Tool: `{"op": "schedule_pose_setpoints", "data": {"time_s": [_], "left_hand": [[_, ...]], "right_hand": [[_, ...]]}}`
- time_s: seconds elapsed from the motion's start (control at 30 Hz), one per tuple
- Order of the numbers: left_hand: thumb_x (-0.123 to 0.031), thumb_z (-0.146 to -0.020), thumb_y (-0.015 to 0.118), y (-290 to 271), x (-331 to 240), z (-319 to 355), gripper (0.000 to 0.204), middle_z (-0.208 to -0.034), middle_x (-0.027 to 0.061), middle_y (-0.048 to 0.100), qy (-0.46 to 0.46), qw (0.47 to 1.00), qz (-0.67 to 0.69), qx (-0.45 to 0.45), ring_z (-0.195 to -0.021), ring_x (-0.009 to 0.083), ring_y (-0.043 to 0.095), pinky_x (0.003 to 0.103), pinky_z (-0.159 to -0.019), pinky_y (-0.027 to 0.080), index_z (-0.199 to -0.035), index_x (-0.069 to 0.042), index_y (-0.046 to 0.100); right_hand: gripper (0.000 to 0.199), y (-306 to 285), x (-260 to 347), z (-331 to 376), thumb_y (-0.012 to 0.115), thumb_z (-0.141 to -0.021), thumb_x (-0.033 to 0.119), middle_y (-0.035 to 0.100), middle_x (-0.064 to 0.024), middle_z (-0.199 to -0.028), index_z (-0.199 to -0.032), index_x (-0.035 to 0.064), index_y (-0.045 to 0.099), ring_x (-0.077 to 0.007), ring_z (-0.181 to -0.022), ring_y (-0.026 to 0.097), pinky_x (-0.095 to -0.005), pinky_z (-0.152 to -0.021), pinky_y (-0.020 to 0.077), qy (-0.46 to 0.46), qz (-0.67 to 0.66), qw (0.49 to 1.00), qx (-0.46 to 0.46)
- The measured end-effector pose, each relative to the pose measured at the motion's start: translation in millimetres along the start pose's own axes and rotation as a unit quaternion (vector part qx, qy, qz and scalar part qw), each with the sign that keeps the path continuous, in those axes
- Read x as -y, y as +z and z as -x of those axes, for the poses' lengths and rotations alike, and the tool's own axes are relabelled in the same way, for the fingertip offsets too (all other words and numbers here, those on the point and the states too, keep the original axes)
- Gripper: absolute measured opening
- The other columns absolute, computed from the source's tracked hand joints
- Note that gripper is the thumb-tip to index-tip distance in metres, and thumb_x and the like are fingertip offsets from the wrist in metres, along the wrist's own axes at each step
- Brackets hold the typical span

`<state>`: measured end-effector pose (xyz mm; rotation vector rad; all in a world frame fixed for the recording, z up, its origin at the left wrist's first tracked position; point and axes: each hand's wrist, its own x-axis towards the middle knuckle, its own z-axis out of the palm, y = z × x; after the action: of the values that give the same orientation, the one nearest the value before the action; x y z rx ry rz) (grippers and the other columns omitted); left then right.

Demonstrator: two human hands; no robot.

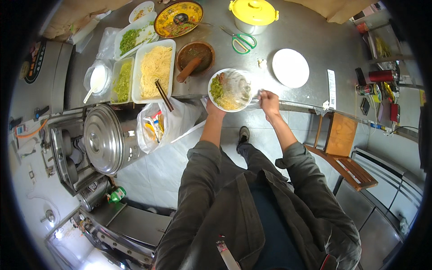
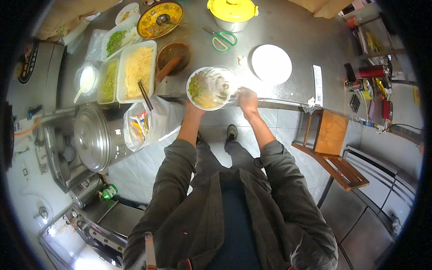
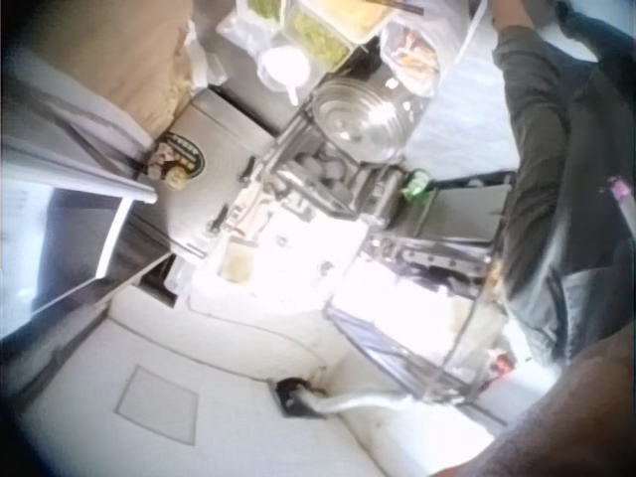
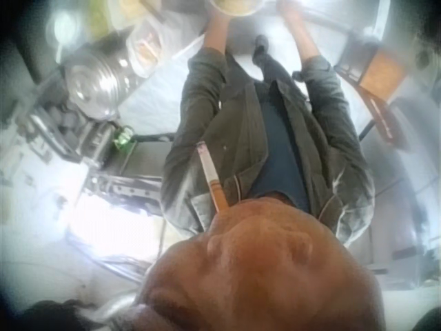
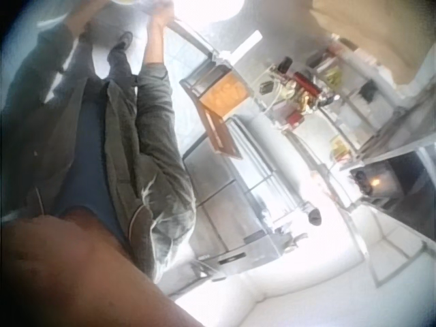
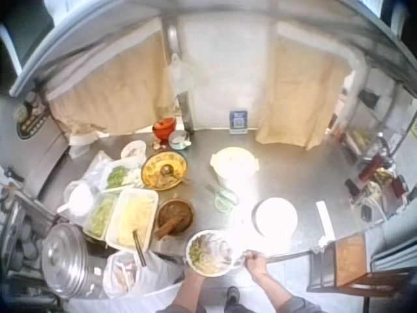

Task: The person scoops rice from a large steamer into disposable bowls, then adds a meat sauce, chopped green onions, and shredded toppings using a ladle and chopsticks. The person repeats the process for a second bowl and places the finished bowls on the counter.

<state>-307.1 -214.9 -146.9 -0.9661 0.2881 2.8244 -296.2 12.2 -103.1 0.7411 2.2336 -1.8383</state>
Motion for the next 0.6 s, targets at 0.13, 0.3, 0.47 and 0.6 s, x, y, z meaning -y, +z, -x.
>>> {"op": "schedule_pose_setpoints", "data": {"time_s": [0.13,0.3,0.47,0.6], "left_hand": [[-0.040,-0.106,0.035,-14,-1,5,0.045,-0.130,0.0099,0.061,0.102,0.989,-0.050,-0.093,-0.122,0.0264,0.056,0.047,-0.101,0.048,-0.129,-0.009,0.059],[-0.052,-0.104,0.043,31,1,56,0.053,-0.112,0.0033,0.065,0.128,0.968,-0.182,-0.115,-0.101,0.0161,0.060,0.034,-0.085,0.052,-0.120,-0.006,0.063],[-0.046,-0.099,0.061,51,-4,71,0.047,-0.103,0.0013,0.065,0.166,0.922,-0.324,-0.129,-0.093,0.0117,0.059,0.032,-0.080,0.054,-0.117,-0.003,0.066],[-0.036,-0.096,0.068,54,-7,63,0.037,-0.095,0.0011,0.066,0.191,0.908,-0.352,-0.125,-0.083,0.0097,0.059,0.028,-0.073,0.054,-0.110,-0.001,0.069]], "right_hand": [[0.025,25,33,-5,0.053,-0.102,0.015,0.068,-0.0182,-0.077,-0.099,-0.0031,0.070,-0.0275,-0.065,0.063,-0.0405,-0.067,0.0504,-0.166,0.176,0.970,-0.039],[0.017,23,60,-11,0.051,-0.093,0.007,0.066,-0.0293,-0.086,-0.090,-0.0026,0.064,-0.0483,-0.087,0.064,-0.0521,-0.076,0.0507,-0.228,0.229,0.946,-0.025],[0.011,28,67,-19,0.056,-0.092,0.006,0.063,-0.0288,-0.082,-0.088,-0.0029,0.062,-0.0485,-0.081,0.062,-0.0524,-0.073,0.0491,-0.275,0.291,0.916,-0.031],[0.020,31,81,-16,0.055,-0.097,0.012,0.064,-0.0299,-0.082,-0.088,-0.0023,0.065,-0.0489,-0.080,0.062,-0.0519,-0.072,0.0488,-0.245,0.302,0.921,-0.036]]}}
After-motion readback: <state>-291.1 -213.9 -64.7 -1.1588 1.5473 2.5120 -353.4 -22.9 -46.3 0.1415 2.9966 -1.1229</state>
